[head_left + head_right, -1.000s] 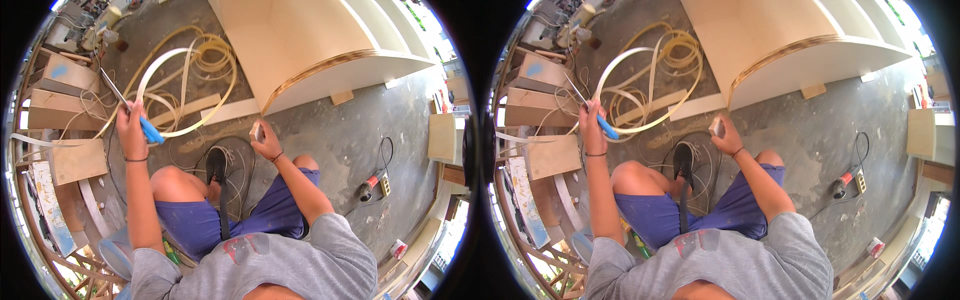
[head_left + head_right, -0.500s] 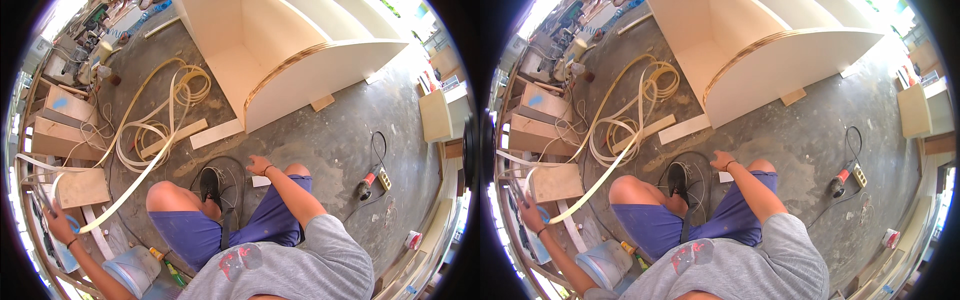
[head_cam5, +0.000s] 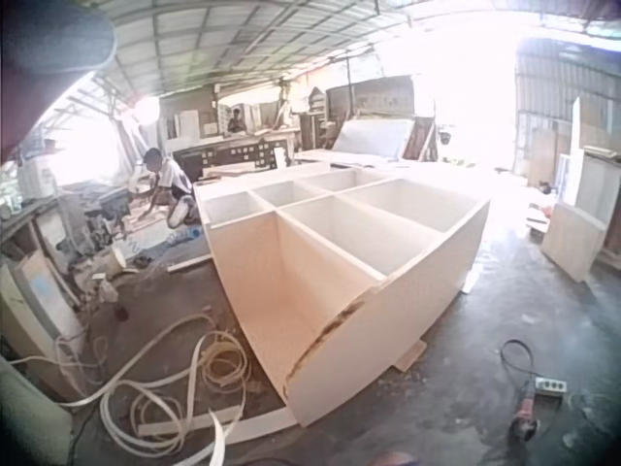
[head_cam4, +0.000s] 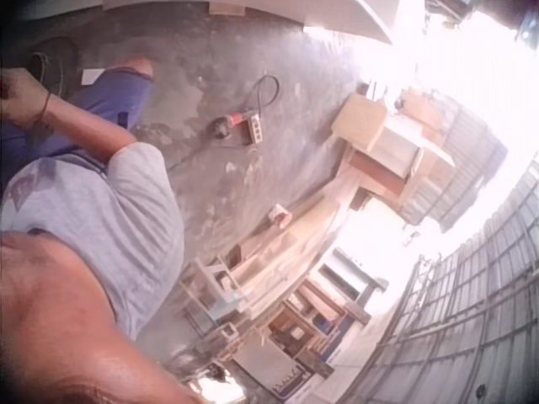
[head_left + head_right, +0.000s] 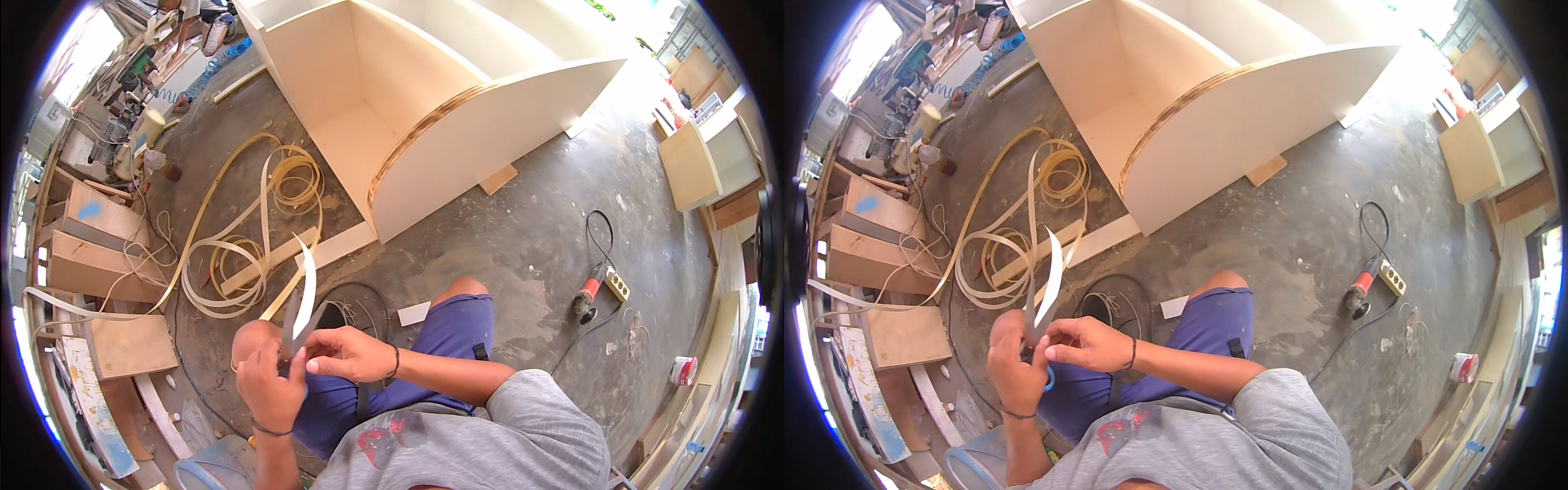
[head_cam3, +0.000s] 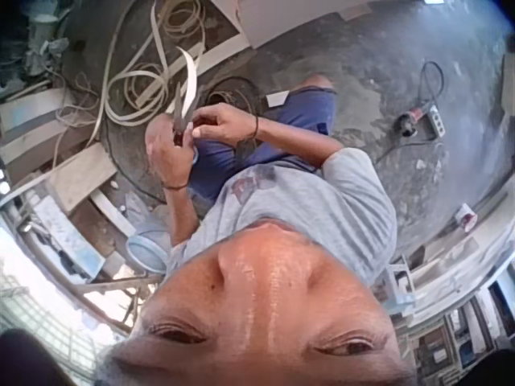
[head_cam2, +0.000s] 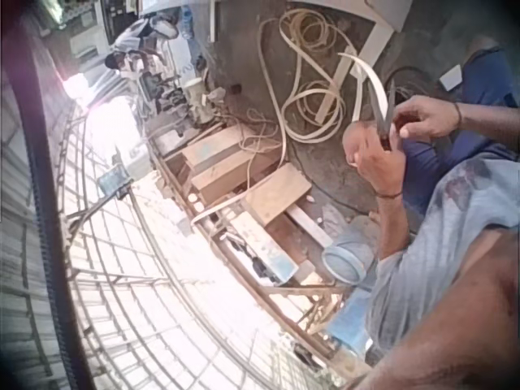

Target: The person applies a strip of edge banding to the curved edge of a wooden cabinet. They use scissors to cut the banding and a heat gun to soften it for better adhesion along the curve.

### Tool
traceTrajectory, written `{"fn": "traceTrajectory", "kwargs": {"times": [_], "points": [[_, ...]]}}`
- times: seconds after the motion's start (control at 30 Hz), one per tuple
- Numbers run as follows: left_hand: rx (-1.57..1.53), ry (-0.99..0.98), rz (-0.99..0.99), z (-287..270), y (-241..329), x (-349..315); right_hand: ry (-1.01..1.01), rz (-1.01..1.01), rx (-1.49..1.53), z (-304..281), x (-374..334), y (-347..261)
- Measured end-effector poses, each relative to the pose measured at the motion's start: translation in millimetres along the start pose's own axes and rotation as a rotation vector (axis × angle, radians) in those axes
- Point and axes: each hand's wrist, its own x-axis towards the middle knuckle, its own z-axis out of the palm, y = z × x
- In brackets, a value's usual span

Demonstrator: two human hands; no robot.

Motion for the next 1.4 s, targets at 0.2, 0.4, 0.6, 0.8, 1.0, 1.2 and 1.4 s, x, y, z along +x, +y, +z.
{"fn": "traceTrajectory", "kwargs": {"times": [0.2, 0.4, 0.6, 0.8, 1.0, 1.2, 1.4], "points": [[0.098, -0.136, 0.132, 16, 12, -8, 0.206, 0.093, 0.221, 8, -14, 15], [0.119, -0.237, 0.153, 25, 26, -4, 0.417, 0.052, 0.497, 22, -14, 32], [-0.014, -0.276, 0.187, 4, 28, 1, 0.42, 0.058, 0.549, 10, -23, 19], [-0.056, -0.326, 0.117, -18, 4, -1, 0.545, 0.087, 0.623, -6, -33, 15], [-0.268, -0.334, 0.116, -32, -11, 0, 0.434, -0.034, 0.324, -14, -37, 14], [-1.225, -0.693, -0.404, -6, -1, 55, 0.014, 0.019, -0.053, 34, -38, -23], [-1.252, -1.031, -0.268, 0, 18, 64, -0.022, -0.072, -0.268, 36, -43, -8]]}}
